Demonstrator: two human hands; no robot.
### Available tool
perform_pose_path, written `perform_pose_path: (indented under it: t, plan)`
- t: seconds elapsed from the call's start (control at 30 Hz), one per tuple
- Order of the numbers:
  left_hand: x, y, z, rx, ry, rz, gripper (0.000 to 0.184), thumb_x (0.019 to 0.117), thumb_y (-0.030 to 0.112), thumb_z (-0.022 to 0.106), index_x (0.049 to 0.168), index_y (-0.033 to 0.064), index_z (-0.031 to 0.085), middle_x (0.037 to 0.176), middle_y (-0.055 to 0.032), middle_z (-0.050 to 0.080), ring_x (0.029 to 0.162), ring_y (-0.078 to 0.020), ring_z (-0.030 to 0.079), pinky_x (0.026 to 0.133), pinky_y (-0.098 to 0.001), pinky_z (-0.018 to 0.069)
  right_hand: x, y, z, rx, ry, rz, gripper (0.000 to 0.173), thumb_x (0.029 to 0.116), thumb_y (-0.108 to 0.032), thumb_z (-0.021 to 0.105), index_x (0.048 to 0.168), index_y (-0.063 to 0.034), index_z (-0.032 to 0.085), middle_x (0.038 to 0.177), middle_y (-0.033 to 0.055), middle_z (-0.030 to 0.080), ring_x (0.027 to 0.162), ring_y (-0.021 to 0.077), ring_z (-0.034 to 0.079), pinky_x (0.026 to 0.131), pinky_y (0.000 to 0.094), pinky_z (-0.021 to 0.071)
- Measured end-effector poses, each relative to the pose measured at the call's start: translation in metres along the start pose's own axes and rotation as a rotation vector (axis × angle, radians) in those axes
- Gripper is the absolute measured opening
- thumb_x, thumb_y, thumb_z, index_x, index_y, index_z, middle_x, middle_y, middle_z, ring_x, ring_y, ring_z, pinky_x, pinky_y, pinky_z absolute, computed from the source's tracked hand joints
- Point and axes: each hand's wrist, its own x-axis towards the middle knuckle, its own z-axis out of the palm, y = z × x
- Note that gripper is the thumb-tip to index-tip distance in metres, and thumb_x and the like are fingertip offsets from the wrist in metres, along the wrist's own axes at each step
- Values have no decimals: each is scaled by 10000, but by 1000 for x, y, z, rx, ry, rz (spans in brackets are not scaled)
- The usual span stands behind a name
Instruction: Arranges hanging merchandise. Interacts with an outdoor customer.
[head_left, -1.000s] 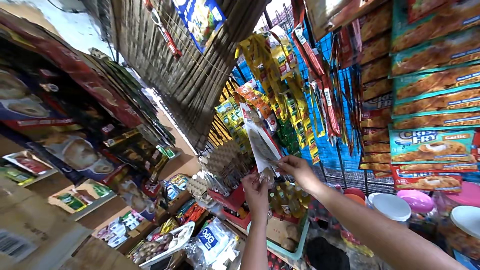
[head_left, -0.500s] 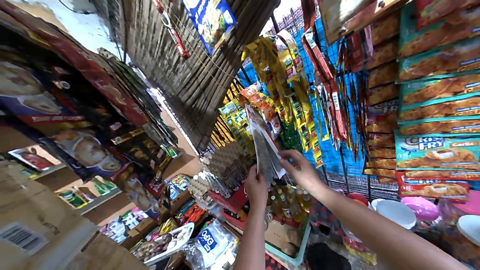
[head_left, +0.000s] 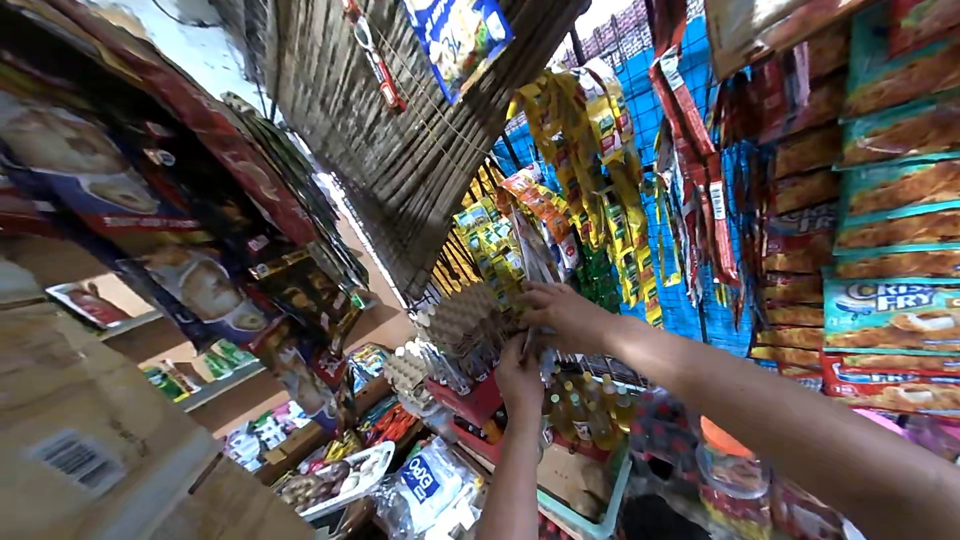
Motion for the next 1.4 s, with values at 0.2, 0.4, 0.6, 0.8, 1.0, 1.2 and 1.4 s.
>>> perform_pose_path:
  t: [0.2, 0.4, 0.6, 0.8, 1.0, 1.2, 1.4]
  plan:
    - [4, -9, -1, -87, -7, 30, 236, 1002, 58, 583, 1193, -10, 703, 1141, -149, 722, 1036, -190, 702, 946, -366, 556, 1, 9, -2, -70, -32, -27, 383, 913, 21, 642, 1241, -162, 717, 1496, 90, 532, 1497, 324, 329, 1193, 549, 291]
    - [3, 0, -3, -23, -18, 42, 257, 969, 45, 611, 1202, -14, 700, 1153, -167, 713, 1049, -220, 699, 946, -389, 558, 1, 3, 9, -72, 101, -29, 290, 947, -341, 707, 1102, -100, 749, 1413, 121, 594, 1475, 355, 354, 1209, 560, 256]
    - [5, -9, -6, -118, -42, 42, 243, 1004, 119, 593, 1181, -9, 700, 1104, -150, 713, 963, -172, 702, 879, -350, 579, 1, 13, 11, -121, 28, -76, 340, 910, -67, 684, 1234, -166, 711, 1464, 85, 563, 1502, 328, 323, 1216, 566, 245]
    - [8, -5, -8, -147, -80, 4, 259, 1029, 141, 560, 1206, 4, 689, 1127, -137, 696, 963, -157, 681, 874, -333, 562, 6, 19, 7, -146, 142, -190, 121, 955, -91, 675, 1046, -52, 744, 1194, 122, 695, 1349, 325, 518, 1166, 504, 359]
    - [11, 0, -6, 30, -60, 64, 295, 1051, 155, 502, 1180, -30, 693, 1104, -166, 706, 980, -215, 689, 895, -380, 554, 10, 19, 7, -178, 122, -206, 120, 970, -99, 656, 1035, -62, 750, 1145, 107, 712, 1273, 313, 576, 1102, 510, 416]
    - [17, -1, 0, 115, -14, 131, 283, 1038, 135, 493, 1123, -40, 699, 1050, -173, 703, 960, -255, 691, 875, -416, 562, 11, 24, 12, -238, 181, -303, 82, 951, -79, 664, 974, -68, 742, 1020, 79, 729, 1130, 284, 647, 1037, 523, 455]
    - [25, 0, -2, -74, -79, -40, 291, 1054, 136, 469, 1163, -31, 680, 1107, -158, 689, 1010, -196, 662, 919, -388, 525, 11, 23, 18, -255, 225, -323, 128, 936, -55, 663, 1015, -103, 752, 1007, 58, 725, 1093, 279, 650, 1003, 542, 464]
